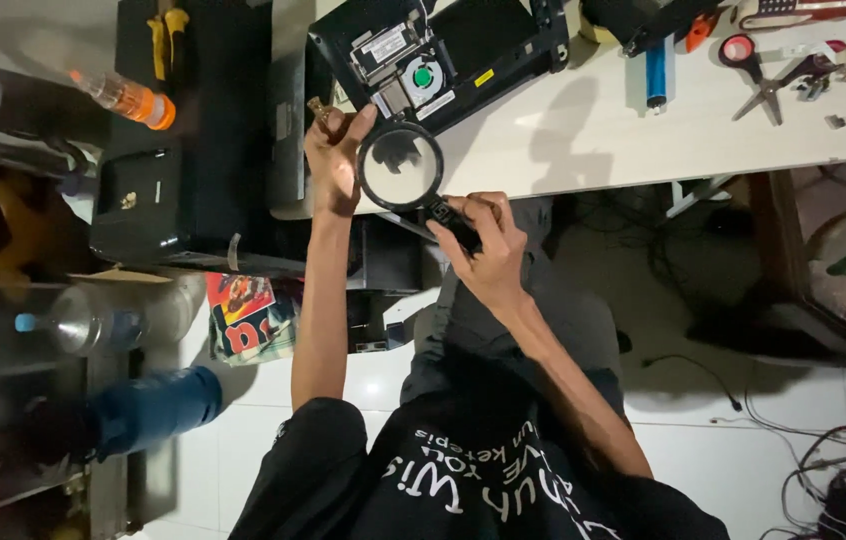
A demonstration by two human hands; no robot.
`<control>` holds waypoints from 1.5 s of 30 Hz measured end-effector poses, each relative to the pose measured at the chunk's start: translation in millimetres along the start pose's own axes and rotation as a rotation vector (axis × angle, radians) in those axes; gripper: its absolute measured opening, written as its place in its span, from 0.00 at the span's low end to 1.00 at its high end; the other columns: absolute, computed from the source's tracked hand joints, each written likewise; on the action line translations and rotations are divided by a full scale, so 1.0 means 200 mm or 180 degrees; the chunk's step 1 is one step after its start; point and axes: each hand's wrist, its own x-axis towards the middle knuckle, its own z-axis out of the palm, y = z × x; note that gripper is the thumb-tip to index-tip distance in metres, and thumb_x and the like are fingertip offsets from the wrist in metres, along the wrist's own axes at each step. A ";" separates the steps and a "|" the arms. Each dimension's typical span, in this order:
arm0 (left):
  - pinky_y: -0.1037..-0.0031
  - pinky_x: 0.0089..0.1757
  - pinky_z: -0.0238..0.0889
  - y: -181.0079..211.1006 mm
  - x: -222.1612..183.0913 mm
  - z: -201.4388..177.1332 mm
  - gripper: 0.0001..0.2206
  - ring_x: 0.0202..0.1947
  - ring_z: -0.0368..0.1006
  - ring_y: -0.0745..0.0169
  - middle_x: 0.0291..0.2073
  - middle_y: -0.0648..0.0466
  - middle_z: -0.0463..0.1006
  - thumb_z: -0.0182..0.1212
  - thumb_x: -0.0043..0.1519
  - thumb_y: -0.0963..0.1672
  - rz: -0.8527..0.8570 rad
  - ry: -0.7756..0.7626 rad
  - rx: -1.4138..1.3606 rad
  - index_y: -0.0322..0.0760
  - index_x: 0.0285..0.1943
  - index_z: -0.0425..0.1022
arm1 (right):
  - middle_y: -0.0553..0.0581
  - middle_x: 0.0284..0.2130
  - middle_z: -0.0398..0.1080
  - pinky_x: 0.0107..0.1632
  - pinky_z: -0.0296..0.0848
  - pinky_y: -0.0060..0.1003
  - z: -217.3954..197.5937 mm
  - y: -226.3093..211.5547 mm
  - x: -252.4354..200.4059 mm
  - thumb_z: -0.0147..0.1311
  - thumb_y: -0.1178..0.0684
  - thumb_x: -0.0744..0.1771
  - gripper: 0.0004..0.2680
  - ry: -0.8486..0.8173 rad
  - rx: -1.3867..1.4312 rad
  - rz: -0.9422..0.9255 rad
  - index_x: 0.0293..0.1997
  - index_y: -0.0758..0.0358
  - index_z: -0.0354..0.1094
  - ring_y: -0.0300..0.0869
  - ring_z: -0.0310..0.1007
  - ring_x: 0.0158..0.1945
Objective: The person is performing a detailed repair and disassembly of a laptop motherboard, involving unscrewing components and inspecting them.
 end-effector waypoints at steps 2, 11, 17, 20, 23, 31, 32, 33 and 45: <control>0.83 0.28 0.57 0.10 -0.03 0.04 0.18 0.23 0.62 0.77 0.19 0.62 0.62 0.75 0.60 0.38 -0.0086 -0.0083 -0.0065 0.42 0.28 0.64 | 0.56 0.36 0.65 0.25 0.71 0.37 0.00 -0.01 0.01 0.63 0.52 0.69 0.09 -0.0089 0.0017 -0.0037 0.49 0.65 0.71 0.49 0.70 0.27; 0.70 0.33 0.75 0.08 0.02 -0.01 0.17 0.29 0.71 0.66 0.29 0.57 0.71 0.68 0.59 0.38 -0.0825 -0.0203 -0.0489 0.45 0.29 0.59 | 0.59 0.45 0.71 0.40 0.74 0.39 -0.39 0.05 0.03 0.65 0.56 0.66 0.10 -0.0608 -0.1048 0.0415 0.51 0.68 0.76 0.47 0.75 0.39; 0.72 0.30 0.73 0.12 0.05 0.00 0.17 0.28 0.71 0.66 0.29 0.57 0.70 0.70 0.58 0.39 -0.0747 -0.0209 -0.0329 0.43 0.31 0.60 | 0.55 0.45 0.71 0.29 0.67 0.37 -0.77 0.26 0.14 0.69 0.54 0.68 0.08 -0.0873 -0.2859 0.0183 0.49 0.63 0.80 0.45 0.70 0.27; 0.73 0.29 0.73 0.10 0.06 -0.01 0.18 0.29 0.72 0.66 0.29 0.57 0.70 0.70 0.58 0.37 -0.0724 -0.0288 -0.0468 0.44 0.32 0.60 | 0.57 0.46 0.71 0.33 0.71 0.40 -0.84 0.37 0.18 0.71 0.53 0.68 0.09 -0.0795 -0.3103 0.0117 0.51 0.62 0.81 0.49 0.73 0.31; 0.72 0.29 0.75 0.17 0.05 0.03 0.18 0.28 0.71 0.67 0.28 0.57 0.70 0.69 0.59 0.37 -0.0653 -0.0414 -0.0566 0.44 0.31 0.59 | 0.52 0.45 0.72 0.33 0.71 0.36 -0.85 0.43 0.21 0.72 0.49 0.68 0.09 -0.0766 -0.3382 -0.0030 0.51 0.57 0.82 0.44 0.72 0.30; 0.76 0.26 0.71 0.27 0.06 0.04 0.18 0.28 0.71 0.67 0.29 0.56 0.71 0.71 0.58 0.38 -0.0527 -0.0389 -0.0266 0.44 0.31 0.59 | 0.53 0.34 0.74 0.29 0.67 0.34 -0.45 0.44 0.25 0.70 0.49 0.68 0.21 -0.0692 -0.2319 0.0511 0.66 0.67 0.69 0.41 0.71 0.27; 0.77 0.25 0.71 0.29 0.06 0.04 0.19 0.27 0.72 0.68 0.28 0.55 0.72 0.71 0.58 0.38 -0.0480 -0.0393 -0.0207 0.44 0.31 0.58 | 0.54 0.29 0.76 0.27 0.68 0.31 -0.37 0.45 0.26 0.68 0.51 0.69 0.26 -0.0810 -0.1921 0.0576 0.73 0.72 0.59 0.40 0.70 0.24; 0.77 0.25 0.71 0.30 0.06 0.03 0.19 0.27 0.72 0.68 0.28 0.55 0.72 0.71 0.58 0.38 -0.0471 -0.0385 -0.0195 0.44 0.31 0.58 | 0.54 0.29 0.76 0.27 0.68 0.31 -0.31 0.49 0.25 0.68 0.51 0.69 0.26 -0.0811 -0.1905 0.0572 0.73 0.72 0.59 0.40 0.70 0.24; 0.82 0.26 0.63 0.47 0.07 0.03 0.19 0.26 0.66 0.74 0.28 0.59 0.72 0.72 0.58 0.38 -0.0460 -0.0435 0.0400 0.45 0.32 0.58 | 0.56 0.32 0.74 0.34 0.69 0.37 -0.07 0.56 0.26 0.61 0.52 0.70 0.28 -0.0945 -0.1075 0.0934 0.76 0.70 0.46 0.46 0.74 0.33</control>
